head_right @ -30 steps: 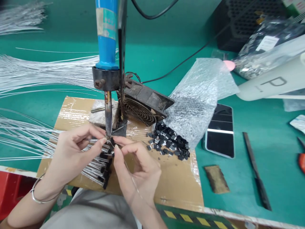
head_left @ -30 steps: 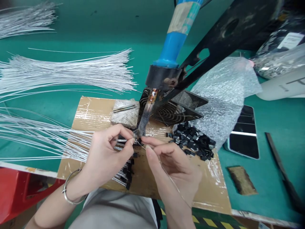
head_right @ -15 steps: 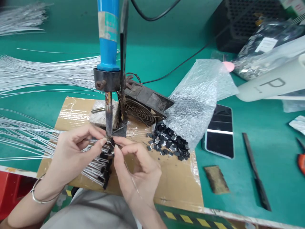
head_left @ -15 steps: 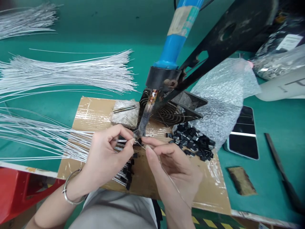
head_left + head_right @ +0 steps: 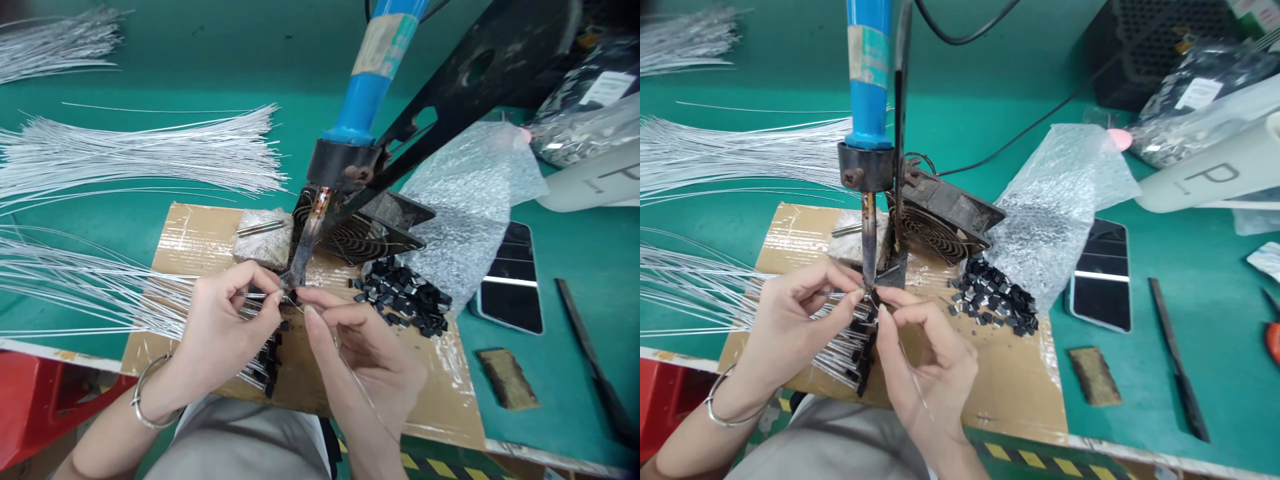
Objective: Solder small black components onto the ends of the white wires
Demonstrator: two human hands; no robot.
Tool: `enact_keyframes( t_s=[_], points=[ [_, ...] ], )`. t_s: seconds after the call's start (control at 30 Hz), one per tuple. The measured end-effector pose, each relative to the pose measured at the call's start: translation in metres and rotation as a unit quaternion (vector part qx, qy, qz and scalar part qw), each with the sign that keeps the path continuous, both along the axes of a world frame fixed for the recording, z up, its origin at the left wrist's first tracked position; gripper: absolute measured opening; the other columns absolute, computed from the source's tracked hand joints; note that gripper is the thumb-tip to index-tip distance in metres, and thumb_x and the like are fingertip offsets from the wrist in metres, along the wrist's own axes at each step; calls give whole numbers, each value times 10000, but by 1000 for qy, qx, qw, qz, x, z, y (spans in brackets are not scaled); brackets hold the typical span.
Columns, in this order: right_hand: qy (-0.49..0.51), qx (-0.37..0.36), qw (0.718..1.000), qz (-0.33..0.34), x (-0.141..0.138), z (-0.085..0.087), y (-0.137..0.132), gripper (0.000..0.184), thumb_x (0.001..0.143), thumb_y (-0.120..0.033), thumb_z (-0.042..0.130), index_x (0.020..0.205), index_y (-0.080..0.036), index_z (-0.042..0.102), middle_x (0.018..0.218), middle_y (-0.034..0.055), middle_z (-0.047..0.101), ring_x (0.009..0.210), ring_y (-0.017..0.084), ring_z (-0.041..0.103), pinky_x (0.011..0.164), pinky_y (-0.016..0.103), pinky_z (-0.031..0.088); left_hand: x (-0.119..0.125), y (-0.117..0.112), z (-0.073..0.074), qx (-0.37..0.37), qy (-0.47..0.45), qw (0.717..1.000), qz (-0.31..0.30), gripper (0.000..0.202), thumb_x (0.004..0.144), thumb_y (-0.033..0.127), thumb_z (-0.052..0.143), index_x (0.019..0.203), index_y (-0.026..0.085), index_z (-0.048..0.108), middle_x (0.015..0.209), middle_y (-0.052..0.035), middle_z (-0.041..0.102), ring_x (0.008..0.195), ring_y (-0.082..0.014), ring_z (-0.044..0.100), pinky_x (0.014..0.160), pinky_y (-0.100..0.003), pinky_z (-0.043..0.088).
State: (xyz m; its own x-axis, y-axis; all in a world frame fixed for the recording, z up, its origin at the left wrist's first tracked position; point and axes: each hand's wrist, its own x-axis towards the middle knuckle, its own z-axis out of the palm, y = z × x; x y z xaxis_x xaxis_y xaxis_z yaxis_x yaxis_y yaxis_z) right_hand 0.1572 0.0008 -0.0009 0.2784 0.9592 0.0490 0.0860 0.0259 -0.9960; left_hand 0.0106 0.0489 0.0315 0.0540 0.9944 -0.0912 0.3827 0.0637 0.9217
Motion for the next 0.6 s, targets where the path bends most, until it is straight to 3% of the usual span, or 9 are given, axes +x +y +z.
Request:
enact_keyframes(
  t_s=[0.27,0.6],
  points=[
    [-32,33,999,-4,-2,-5,0,146,919,-130,735,837,-235,677,1073,25,830,1012,180,797,906,292,618,0,-1,1,-6,21,1000,4,112,812,138,624,720,181,672,788,-39,766,685,-151,662,527,-234,421],
    [-38,46,998,8,-2,-8,-2,146,908,-97,738,886,-232,688,1111,50,825,1053,216,797,931,335,635,2,2,2,-5,22,1000,0,121,818,152,620,711,184,664,779,-42,760,652,-146,635,502,-245,379]
  ],
)
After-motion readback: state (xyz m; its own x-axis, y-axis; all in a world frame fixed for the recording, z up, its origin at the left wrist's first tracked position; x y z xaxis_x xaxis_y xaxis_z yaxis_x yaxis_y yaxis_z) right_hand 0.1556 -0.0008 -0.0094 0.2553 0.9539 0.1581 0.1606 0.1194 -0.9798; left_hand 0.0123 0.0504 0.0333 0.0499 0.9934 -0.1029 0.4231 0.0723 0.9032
